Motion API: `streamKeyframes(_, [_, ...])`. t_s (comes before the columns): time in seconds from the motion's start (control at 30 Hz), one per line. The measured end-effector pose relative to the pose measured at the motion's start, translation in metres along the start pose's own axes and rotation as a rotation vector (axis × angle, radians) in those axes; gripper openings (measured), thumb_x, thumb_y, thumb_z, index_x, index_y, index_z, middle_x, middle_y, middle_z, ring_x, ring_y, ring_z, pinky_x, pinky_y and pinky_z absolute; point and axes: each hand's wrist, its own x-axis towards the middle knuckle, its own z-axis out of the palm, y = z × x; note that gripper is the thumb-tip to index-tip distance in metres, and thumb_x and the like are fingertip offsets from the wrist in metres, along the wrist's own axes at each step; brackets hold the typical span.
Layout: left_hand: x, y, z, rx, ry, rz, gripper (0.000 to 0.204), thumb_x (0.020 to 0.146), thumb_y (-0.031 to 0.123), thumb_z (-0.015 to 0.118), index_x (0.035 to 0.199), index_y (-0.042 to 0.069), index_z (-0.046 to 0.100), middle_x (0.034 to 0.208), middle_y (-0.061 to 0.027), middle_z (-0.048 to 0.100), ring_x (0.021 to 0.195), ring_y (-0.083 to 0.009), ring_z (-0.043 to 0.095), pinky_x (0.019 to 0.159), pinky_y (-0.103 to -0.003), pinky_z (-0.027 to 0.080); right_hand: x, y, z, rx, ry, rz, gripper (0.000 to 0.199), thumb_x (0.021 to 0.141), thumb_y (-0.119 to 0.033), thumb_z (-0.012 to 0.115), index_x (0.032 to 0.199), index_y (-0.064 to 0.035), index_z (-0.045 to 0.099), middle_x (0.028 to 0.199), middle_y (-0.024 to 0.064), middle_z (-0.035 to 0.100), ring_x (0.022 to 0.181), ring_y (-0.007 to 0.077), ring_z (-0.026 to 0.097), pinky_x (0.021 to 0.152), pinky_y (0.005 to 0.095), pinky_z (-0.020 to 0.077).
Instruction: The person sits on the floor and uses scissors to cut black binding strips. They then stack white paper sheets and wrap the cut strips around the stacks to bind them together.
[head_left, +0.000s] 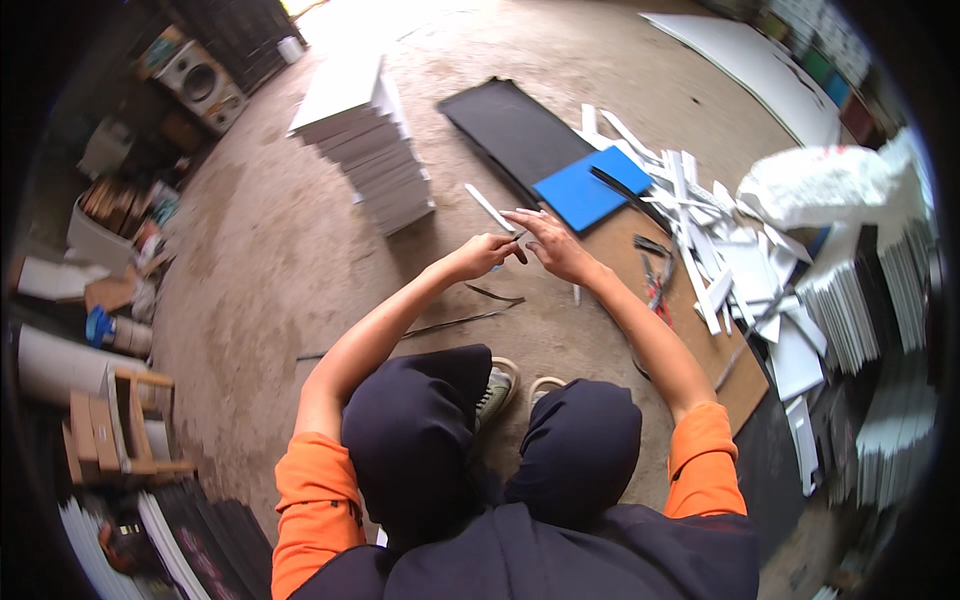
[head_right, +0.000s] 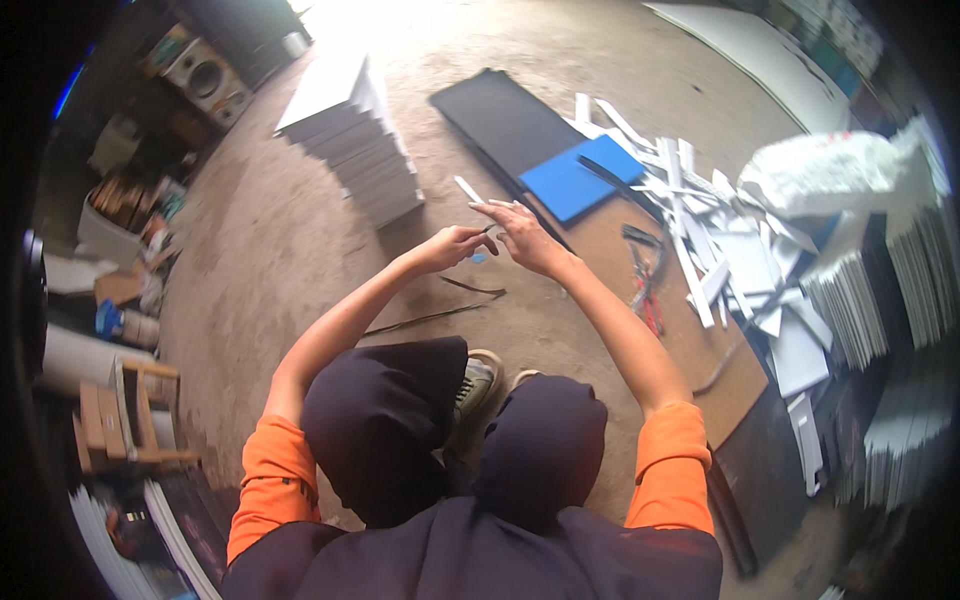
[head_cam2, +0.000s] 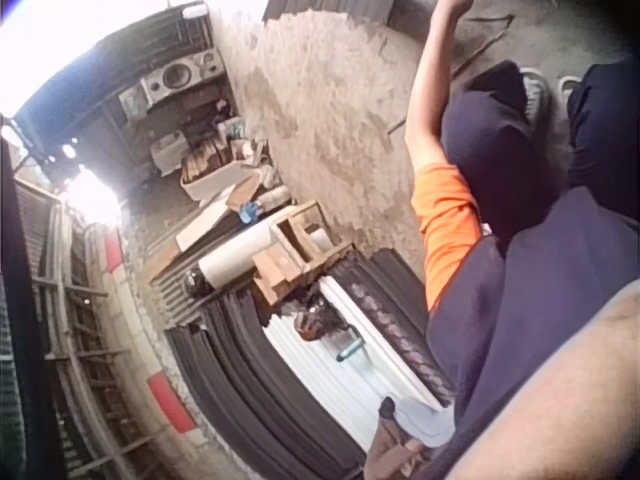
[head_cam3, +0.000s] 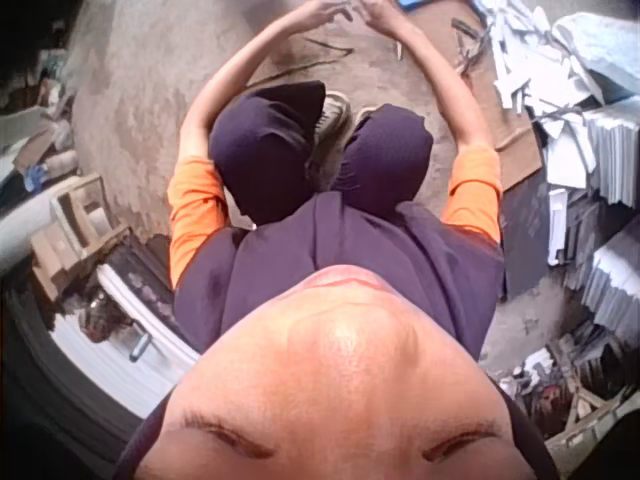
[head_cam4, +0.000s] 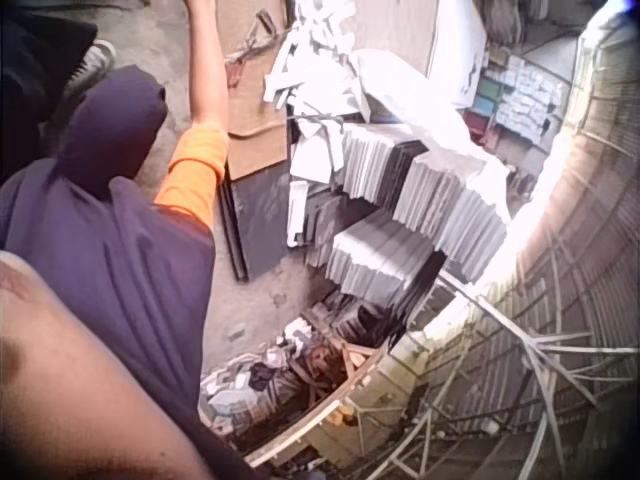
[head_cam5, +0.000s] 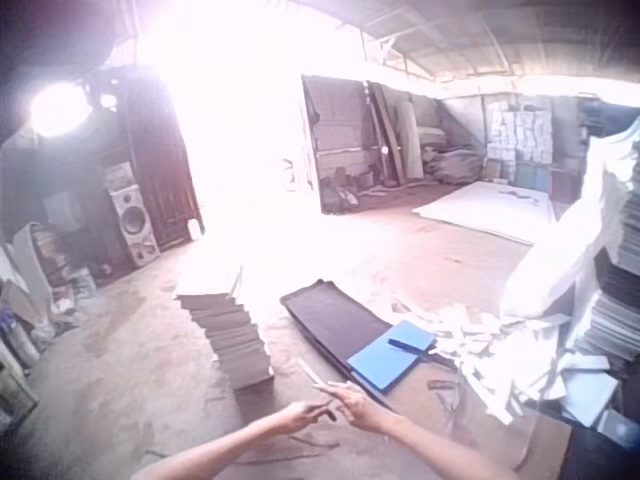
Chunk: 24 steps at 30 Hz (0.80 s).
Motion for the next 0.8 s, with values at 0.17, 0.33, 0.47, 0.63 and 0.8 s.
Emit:
streamKeyframes(0.17, [-0.076,-0.017,-0.035,-0.059,0.136,-0.122,0.031,0.091,0.029,0.041,0.088,0.008,0.063,0.056,0.0031,0.036,0.052,-0.0070,0.033,0.048,-0.024,0.032,0.044,-0.042,0.021,0.317,-0.153,0.121,0.039,0.078,0.003,0.050,0.116,-0.0073,0.047,0.073,0.0094,0.062,0.069,0.0175,0.060,0.068,0.0308,0.0470])
streamKeyframes(0.33, [-0.128,-0.073,-0.059,-0.215,0.335,-0.143,0.029,0.091,0.028,0.043,0.082,0.008,0.061,0.056,0.0065,0.039,0.049,-0.0033,0.033,0.045,-0.020,0.030,0.053,-0.014,0.003,0.082,0.069,0.199,0.027,0.078,-0.005,0.053,0.105,-0.0104,0.058,0.080,0.0078,0.065,0.066,0.0134,0.061,0.060,0.0275,0.0480])
streamKeyframes(0.47, [-0.143,-0.113,-0.076,0.052,0.521,-0.048,0.027,0.088,0.027,0.049,0.083,0.004,0.062,0.062,0.0008,0.053,0.055,-0.0105,0.045,0.053,-0.026,0.039,0.018,0.021,-0.075,-0.049,0.237,0.648,0.021,0.076,-0.005,0.056,0.097,-0.0082,0.060,0.074,0.0056,0.065,0.063,0.0117,0.061,0.053,0.0244,0.0451])
streamKeyframes(0.63, [-0.137,-0.127,-0.126,0.350,0.616,-0.050,0.019,0.084,0.020,0.053,0.084,0.004,0.063,0.083,-0.0084,0.064,0.072,-0.0185,0.060,0.067,-0.029,0.046,-0.049,0.065,-0.129,-0.194,0.380,0.723,0.017,0.078,-0.005,0.055,0.095,-0.0055,0.058,0.069,0.0053,0.064,0.042,0.0047,0.045,0.037,0.0205,0.0332])
streamKeyframes(0.8, [-0.167,-0.124,-0.179,0.646,0.672,-0.042,0.016,0.082,0.022,0.054,0.082,0.010,0.065,0.085,-0.0082,0.063,0.076,-0.0257,0.060,0.067,-0.034,0.048,-0.059,0.037,-0.074,-0.068,0.258,0.778,0.015,0.078,-0.005,0.057,0.093,-0.0053,0.059,0.074,0.0065,0.066,0.066,0.0114,0.063,0.054,0.0224,0.0461])
